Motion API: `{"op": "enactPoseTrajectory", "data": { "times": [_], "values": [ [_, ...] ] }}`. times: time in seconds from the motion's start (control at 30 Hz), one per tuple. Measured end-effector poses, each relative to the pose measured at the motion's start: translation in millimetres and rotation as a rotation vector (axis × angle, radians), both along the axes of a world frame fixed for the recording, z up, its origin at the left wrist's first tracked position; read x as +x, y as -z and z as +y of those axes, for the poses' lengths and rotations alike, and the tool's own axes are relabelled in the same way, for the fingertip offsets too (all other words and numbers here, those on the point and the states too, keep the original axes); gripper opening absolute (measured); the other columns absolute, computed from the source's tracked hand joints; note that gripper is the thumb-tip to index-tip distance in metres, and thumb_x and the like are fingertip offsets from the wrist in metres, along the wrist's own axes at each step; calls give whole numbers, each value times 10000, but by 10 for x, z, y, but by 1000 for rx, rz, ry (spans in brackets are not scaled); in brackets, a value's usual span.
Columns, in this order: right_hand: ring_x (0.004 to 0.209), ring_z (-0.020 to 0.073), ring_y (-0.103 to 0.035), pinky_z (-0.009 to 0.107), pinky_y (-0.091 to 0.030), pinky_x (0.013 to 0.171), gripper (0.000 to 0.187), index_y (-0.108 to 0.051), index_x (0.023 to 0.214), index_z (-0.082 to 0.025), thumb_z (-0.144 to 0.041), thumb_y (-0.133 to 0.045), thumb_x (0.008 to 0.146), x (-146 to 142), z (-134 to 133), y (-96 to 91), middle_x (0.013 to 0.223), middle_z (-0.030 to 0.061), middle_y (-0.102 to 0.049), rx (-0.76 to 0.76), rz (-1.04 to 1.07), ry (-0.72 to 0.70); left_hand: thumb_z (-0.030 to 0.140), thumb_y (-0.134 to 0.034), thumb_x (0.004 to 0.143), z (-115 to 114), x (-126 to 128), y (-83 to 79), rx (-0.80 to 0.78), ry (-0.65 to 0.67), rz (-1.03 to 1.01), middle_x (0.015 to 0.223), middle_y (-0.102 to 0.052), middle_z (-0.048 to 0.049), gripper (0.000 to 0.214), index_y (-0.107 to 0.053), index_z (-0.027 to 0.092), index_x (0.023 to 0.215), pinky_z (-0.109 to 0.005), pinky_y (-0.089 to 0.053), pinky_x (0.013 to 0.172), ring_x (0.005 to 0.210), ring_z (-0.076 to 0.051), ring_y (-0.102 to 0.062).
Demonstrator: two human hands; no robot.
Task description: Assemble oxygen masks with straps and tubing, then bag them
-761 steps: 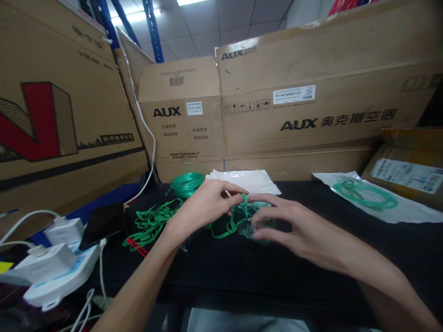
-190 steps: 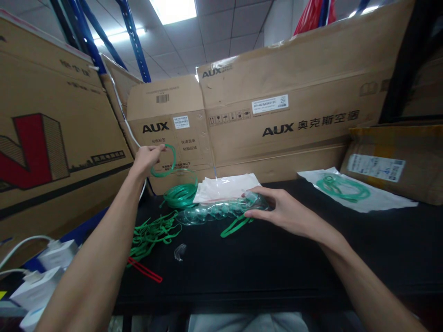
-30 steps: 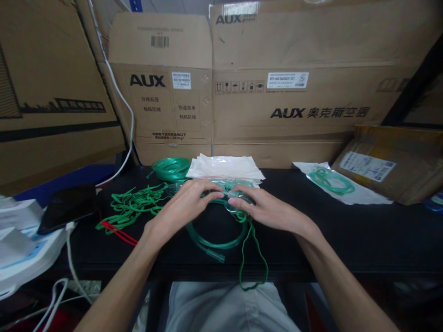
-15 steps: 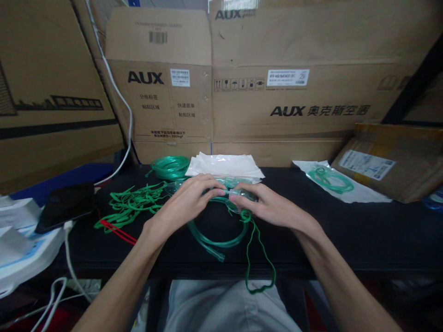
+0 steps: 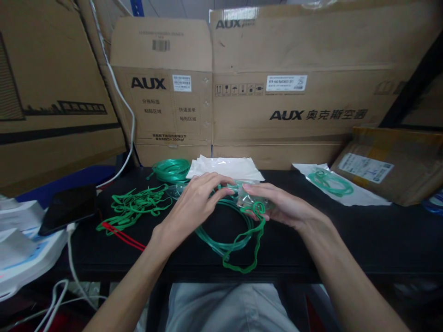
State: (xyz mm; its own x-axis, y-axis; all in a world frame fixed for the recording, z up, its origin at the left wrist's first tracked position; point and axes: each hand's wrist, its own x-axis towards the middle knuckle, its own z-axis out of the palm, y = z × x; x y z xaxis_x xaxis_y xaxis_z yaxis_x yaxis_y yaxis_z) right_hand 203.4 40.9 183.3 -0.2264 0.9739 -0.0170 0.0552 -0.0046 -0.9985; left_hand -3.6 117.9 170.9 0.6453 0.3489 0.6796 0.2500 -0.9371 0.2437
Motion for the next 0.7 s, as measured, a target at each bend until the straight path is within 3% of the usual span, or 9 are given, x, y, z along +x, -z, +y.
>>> {"op": "enactPoseTrajectory", "data": {
  "times": [0.17,0.3,0.47,0.7],
  "values": [
    [550,108,-512,211,-331,437,405,-706,777,-160,-559,-775,785,-2,0,11,663,1,-622,1,14,18,191,-610,1003,-36,-2,-21,39,-23,-24,1027,-747,-25,67,-676,189,1012,-330,-457,928,1007,-199,-664],
    [694,170,-623,247,-409,499,359,-748,886,-188,-534,-776,793,12,-4,43,799,34,-684,38,-31,66,103,-616,979,-30,13,5,39,-18,-52,974,-747,-20,99,-679,179,968,-325,-464,910,962,-191,-661],
    [835,219,-646,316,-512,653,378,-773,957,-209,-571,-718,860,33,2,87,936,60,-730,140,-170,73,92,-588,982,-50,25,8,82,-61,-1,961,-750,-40,124,-682,171,968,-363,-480,891,926,-214,-660],
    [995,256,-632,363,-526,840,356,-761,1089,-238,-534,-607,967,28,10,45,1006,41,-725,324,-416,9,52,-512,975,-60,27,26,103,-98,92,1011,-744,-77,202,-682,161,973,-391,-515,894,933,-236,-657]
  ]
}}
